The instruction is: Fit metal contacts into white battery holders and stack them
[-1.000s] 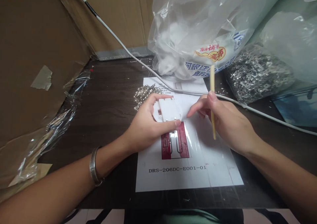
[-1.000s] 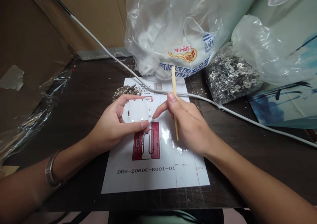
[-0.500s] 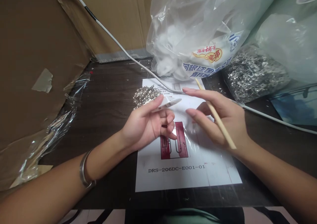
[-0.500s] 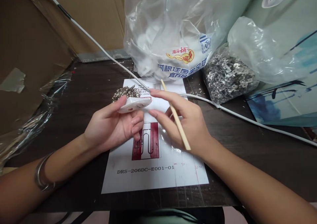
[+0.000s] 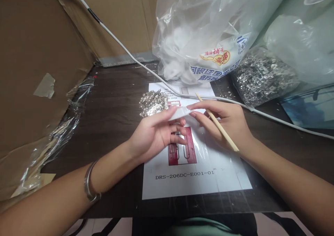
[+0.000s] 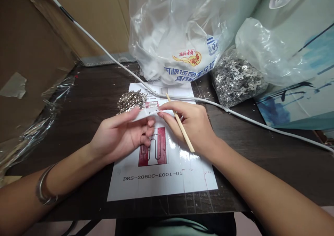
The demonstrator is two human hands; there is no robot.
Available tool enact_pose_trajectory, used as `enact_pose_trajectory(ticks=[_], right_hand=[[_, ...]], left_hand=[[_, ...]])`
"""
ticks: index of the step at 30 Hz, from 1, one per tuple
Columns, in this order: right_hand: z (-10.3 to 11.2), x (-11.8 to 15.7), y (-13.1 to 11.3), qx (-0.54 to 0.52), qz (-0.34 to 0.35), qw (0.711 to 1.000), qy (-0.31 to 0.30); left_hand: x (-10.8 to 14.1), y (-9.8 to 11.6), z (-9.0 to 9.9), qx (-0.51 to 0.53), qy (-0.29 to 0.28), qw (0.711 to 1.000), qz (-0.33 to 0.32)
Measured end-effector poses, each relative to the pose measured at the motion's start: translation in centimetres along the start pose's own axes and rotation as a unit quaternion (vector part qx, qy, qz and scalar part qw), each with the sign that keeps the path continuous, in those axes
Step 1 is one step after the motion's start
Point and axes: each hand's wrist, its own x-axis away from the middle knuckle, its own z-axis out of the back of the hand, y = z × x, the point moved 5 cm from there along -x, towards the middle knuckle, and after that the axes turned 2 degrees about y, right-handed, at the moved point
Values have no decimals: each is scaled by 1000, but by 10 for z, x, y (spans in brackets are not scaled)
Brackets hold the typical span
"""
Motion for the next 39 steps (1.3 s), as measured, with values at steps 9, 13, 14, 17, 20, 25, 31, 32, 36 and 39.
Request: enact_pose_trajectory(ticks=[9, 13, 14, 17, 20, 25, 31, 32, 36, 39], right_hand=[[0, 3, 4, -9, 20, 1000, -7], [6, 3, 2, 9, 16, 1000, 9], [8, 3, 1, -2, 5, 1000, 18], [12, 4, -1, -67, -12, 997, 44], [15, 5, -7, -101, 9, 993, 57], [12, 7, -10, -174, -31, 984, 35], [4, 8, -11, -193, -20, 981, -13], [3, 8, -11, -193, -17, 981, -18], [1, 10, -12, -200, -5, 979, -36], [2, 10, -13, -185, 19, 982, -33]], left_hand=[[1, 3, 2, -46, 5, 995, -93], [2, 5, 5, -80, 30, 989, -121], [2, 5, 6, -93, 41, 986, -131], [4, 8, 10, -150, 77, 974, -153], [5, 9, 10, -203, 94, 961, -165], [7, 10, 7, -235, 83, 951, -182], [9, 10, 8, -270, 76, 940, -196], [9, 10, 8, -274, 72, 940, -193], [9, 10, 7, -274, 73, 940, -187], [9, 11, 8, -286, 89, 935, -190]])
